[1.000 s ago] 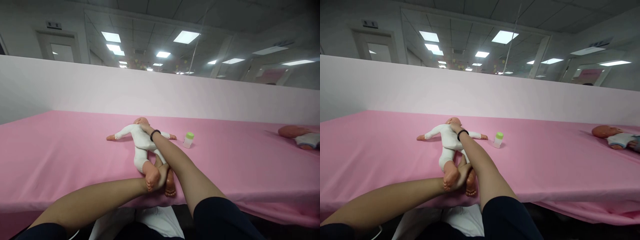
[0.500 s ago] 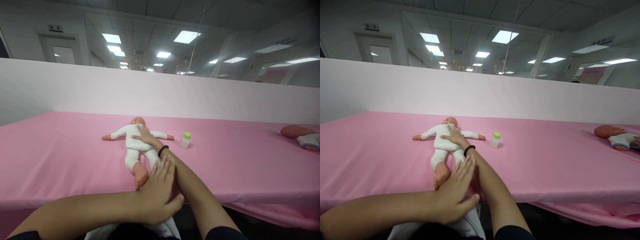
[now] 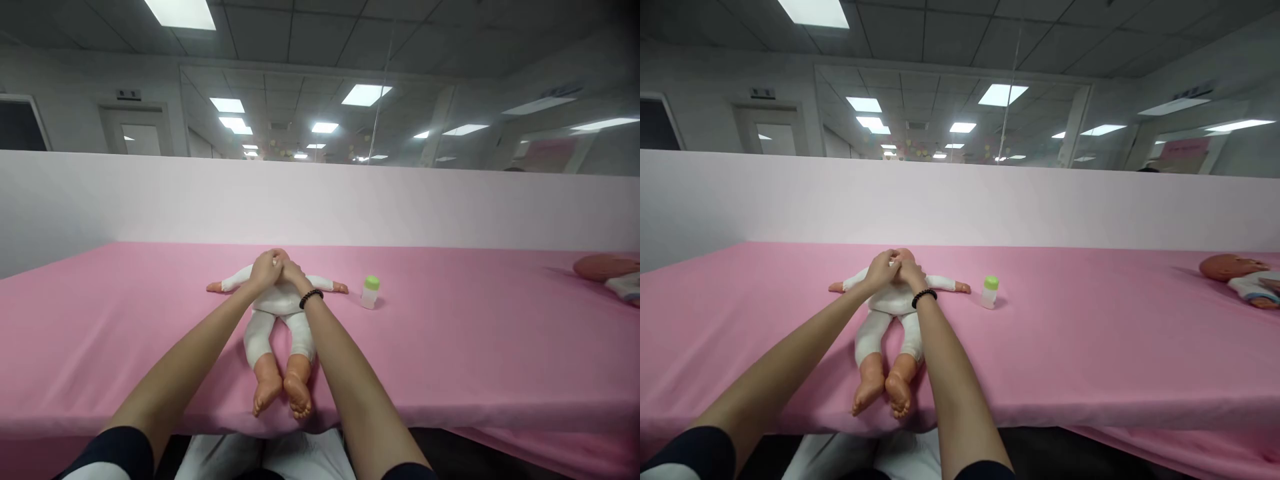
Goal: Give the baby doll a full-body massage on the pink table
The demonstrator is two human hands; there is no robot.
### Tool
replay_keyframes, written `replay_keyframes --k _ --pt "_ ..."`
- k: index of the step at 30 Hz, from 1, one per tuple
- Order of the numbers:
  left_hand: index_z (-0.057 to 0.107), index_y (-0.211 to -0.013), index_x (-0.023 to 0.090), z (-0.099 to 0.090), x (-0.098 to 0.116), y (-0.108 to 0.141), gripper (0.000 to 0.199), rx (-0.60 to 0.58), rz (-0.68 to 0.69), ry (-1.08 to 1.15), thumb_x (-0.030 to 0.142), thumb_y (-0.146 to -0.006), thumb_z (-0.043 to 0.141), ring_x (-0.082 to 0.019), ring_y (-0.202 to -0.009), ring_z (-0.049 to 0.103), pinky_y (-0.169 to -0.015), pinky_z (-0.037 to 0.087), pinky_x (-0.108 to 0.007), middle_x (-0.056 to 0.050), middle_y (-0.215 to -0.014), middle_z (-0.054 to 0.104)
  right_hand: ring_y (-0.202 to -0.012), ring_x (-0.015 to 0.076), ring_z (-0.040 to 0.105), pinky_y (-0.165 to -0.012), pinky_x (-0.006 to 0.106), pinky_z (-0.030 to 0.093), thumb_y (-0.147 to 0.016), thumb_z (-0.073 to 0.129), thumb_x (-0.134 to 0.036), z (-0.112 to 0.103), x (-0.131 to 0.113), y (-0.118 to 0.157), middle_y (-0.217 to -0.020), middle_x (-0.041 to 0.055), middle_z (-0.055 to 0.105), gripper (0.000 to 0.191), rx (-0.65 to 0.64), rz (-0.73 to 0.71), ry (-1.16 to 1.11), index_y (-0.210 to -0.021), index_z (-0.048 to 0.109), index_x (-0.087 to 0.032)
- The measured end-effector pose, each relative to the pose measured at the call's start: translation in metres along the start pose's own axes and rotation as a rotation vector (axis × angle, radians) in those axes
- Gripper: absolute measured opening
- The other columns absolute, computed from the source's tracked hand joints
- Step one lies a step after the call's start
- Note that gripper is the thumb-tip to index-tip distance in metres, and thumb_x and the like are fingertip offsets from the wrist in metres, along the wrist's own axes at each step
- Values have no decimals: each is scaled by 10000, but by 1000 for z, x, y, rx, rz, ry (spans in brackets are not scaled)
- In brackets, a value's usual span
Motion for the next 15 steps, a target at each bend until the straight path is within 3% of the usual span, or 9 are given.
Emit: replay_keyframes --k 2,5,9,12,15 --pt "571 -1305 106 18 -32 -10 412 -2 -44 -41 197 -929 431 -278 -1264 558 -1085 428 -410 -165 -1329 623 -1179 337 554 -954 532 475 -947 552 -397 4 2 3 -1265 105 595 311 -14 31 11 -1200 687 -275" --pt "566 -1308 95 37 -62 -11 420 -28 -89 -80 241 -945 416 -312 -1295 534 -1101 399 -450 -205 -1346 597 -1237 363 489 -988 549 415 -960 454 -351 11 5 11 -1304 106 553 338 4 44 26 -1189 702 -331" --pt "444 -1434 98 48 -80 -19 601 -34 -205 -112 428 -933 486 -385 -1417 390 -1158 266 -575 -249 -1508 434 -1240 354 467 -1012 557 378 -953 429 -317 15 8 15 -1293 125 537 356 7 42 33 -1188 696 -299" --pt "351 -1509 160 57 -88 -25 660 -100 -230 -90 481 -942 455 -361 -1491 270 -1186 137 -639 -196 -1607 302 -1252 368 459 -1017 575 369 -954 433 -324 15 11 13 -1304 141 531 358 -6 46 15 -1201 690 -291" --pt "259 -1560 173 55 -90 -21 703 4 -155 -71 430 -937 461 -337 -1538 121 -1201 66 -645 -158 -1654 187 -1273 379 459 -1033 584 360 -954 460 -362 15 14 10 -1330 140 526 355 -10 38 -32 -1226 681 -304"
Point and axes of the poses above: each hand's wrist, its own y-axis away from the middle knuckle, its own z-axis out of the palm, x = y × z, the point moved 4 cm from there along -y, towards the middle knuckle
